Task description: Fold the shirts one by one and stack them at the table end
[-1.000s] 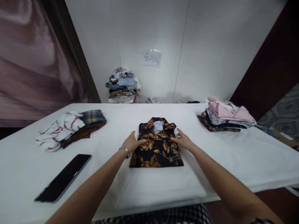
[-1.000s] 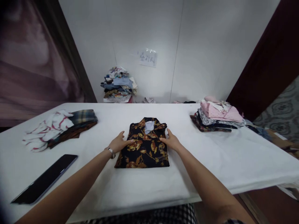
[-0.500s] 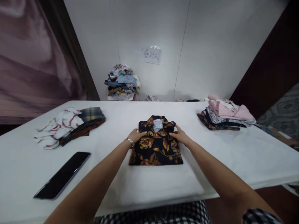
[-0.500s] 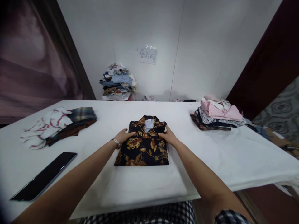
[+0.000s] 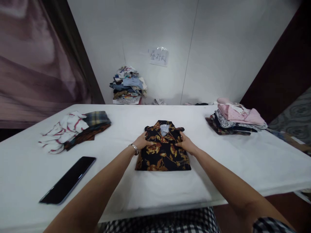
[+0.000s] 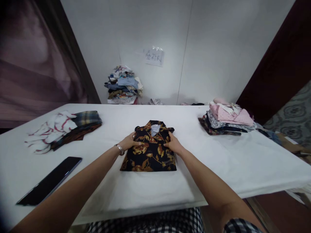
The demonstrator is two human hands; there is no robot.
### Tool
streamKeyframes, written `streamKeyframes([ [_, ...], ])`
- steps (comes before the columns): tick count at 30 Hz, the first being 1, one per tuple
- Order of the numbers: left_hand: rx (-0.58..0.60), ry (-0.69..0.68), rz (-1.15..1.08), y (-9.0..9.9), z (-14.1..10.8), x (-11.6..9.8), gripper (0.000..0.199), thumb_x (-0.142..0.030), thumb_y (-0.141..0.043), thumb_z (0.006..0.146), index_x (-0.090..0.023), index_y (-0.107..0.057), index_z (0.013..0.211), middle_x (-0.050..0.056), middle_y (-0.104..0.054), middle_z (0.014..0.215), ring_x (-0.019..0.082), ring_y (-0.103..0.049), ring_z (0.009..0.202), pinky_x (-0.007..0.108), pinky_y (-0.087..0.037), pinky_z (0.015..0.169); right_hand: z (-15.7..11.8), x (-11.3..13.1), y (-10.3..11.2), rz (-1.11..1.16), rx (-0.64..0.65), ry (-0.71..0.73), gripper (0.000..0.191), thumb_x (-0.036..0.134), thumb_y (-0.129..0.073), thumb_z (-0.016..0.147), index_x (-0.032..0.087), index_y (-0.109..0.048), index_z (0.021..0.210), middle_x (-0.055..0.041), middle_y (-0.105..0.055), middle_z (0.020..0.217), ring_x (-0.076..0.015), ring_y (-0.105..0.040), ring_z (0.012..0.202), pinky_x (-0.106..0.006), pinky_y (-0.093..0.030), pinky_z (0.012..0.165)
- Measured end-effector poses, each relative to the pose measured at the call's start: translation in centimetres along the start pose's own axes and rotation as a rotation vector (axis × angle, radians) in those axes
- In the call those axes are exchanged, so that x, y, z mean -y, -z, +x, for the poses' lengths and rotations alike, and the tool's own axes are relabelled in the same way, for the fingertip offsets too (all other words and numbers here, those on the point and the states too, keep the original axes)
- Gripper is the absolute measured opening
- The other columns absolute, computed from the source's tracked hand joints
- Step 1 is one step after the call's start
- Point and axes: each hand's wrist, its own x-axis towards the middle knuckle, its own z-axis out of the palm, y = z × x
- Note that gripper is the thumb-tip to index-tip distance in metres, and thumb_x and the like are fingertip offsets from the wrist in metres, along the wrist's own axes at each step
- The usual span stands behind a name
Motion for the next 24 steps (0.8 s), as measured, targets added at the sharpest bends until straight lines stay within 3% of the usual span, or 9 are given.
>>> streamKeyframes([
  [5, -0.006, -0.191, -0.059, 0.2, -1.1, -2.0, 0.09, -0.026, -0.077, 0.056, -0.02, -0.038, 0.136, 0.008, -0.064, 0.122, 0.025, -0.062, 0.108, 0.04, -0.051, 0.095, 0.4, -0.8, 0.6, -0.217, -0.215, 0.167, 0.085, 0.015, -0.063, 0.067, 0.022, -0.031, 0.145, -0.0059, -0.053, 0.136, -0.0238, -0.05, 0.124, -0.043, -0.037, 0.109],
  [7, -0.074, -0.262, -0.039, 0.9, -1.5, -4.2, 0.096, -0.025, -0.076, 0.06, -0.021, -0.029, 0.143, 0.008, -0.063, 0.125, 0.025, -0.061, 0.111, 0.041, -0.05, 0.097, 0.9, 0.6, 0.9, -0.26, -0.272, 0.243, 0.087, 0.019, -0.064, 0.07, 0.022, -0.026, 0.148, -0.0047, -0.047, 0.142, -0.0235, -0.046, 0.129, -0.042, -0.034, 0.111],
  [11, -0.247, -0.477, 0.005, 2.4, -2.2, -9.2, 0.1, -0.026, -0.074, 0.066, -0.023, -0.017, 0.149, 0.009, -0.057, 0.132, 0.026, -0.056, 0.118, 0.043, -0.045, 0.102, 1.8, 5.7, 1.4, -0.266, -0.341, 0.417, 0.093, 0.031, -0.066, 0.074, 0.024, -0.015, 0.151, -0.0037, -0.04, 0.147, -0.026, -0.038, 0.134, -0.044, -0.033, 0.112],
  [14, -0.329, -0.602, 0.102, 2.6, -4.0, -10.4, 0.099, -0.029, -0.07, 0.071, -0.024, -0.01, 0.15, 0.009, -0.053, 0.136, 0.025, -0.053, 0.121, 0.042, -0.042, 0.105, 0.9, 7.5, 1.5, -0.244, -0.35, 0.545, 0.092, 0.037, -0.064, 0.076, 0.023, -0.013, 0.151, -0.0055, -0.035, 0.15, -0.0263, -0.037, 0.134, -0.042, -0.033, 0.111],
  [16, -0.36, -0.576, 0.235, 2.0, -6.2, -8.5, 0.097, -0.031, -0.069, 0.073, -0.022, -0.01, 0.15, 0.01, -0.052, 0.138, 0.026, -0.052, 0.123, 0.042, -0.041, 0.106, -1.0, 6.1, 1.3, -0.243, -0.337, 0.548, 0.085, 0.037, -0.063, 0.077, 0.022, -0.02, 0.148, -0.0077, -0.039, 0.147, -0.0255, -0.042, 0.13, -0.04, -0.036, 0.108],
  [18, -0.323, -0.498, 0.364, 0.9, -9.1, -4.8, 0.09, -0.033, -0.064, 0.076, -0.021, -0.013, 0.149, 0.012, -0.05, 0.14, 0.028, -0.051, 0.124, 0.042, -0.042, 0.105, -4.0, 3.1, 0.9, -0.268, -0.296, 0.455, 0.072, 0.036, -0.062, 0.077, 0.021, -0.033, 0.141, -0.0094, -0.05, 0.136, -0.025, -0.05, 0.121, -0.039, -0.041, 0.103],
  [21, -0.122, -0.408, 0.482, -1.0, -14.2, 1.7, 0.074, -0.027, -0.057, 0.079, -0.022, -0.025, 0.146, 0.012, -0.051, 0.139, 0.028, -0.051, 0.125, 0.045, -0.043, 0.104, -9.4, -1.6, 0.2, -0.315, -0.14, 0.228, 0.055, 0.033, -0.061, 0.077, 0.02, -0.047, 0.129, -0.0091, -0.061, 0.121, -0.0261, -0.056, 0.112, -0.042, -0.045, 0.097],
  [24, -0.007, -0.355, 0.479, -1.8, -18.2, 5.0, 0.069, -0.028, -0.061, 0.077, -0.024, -0.034, 0.141, 0.013, -0.05, 0.139, 0.029, -0.049, 0.126, 0.047, -0.042, 0.105, -13.6, -3.1, 0.1, -0.24, -0.014, 0.111, 0.063, 0.029, -0.064, 0.075, 0.022, -0.044, 0.134, -0.0085, -0.06, 0.126, -0.0261, -0.055, 0.115, -0.041, -0.043, 0.099],
])
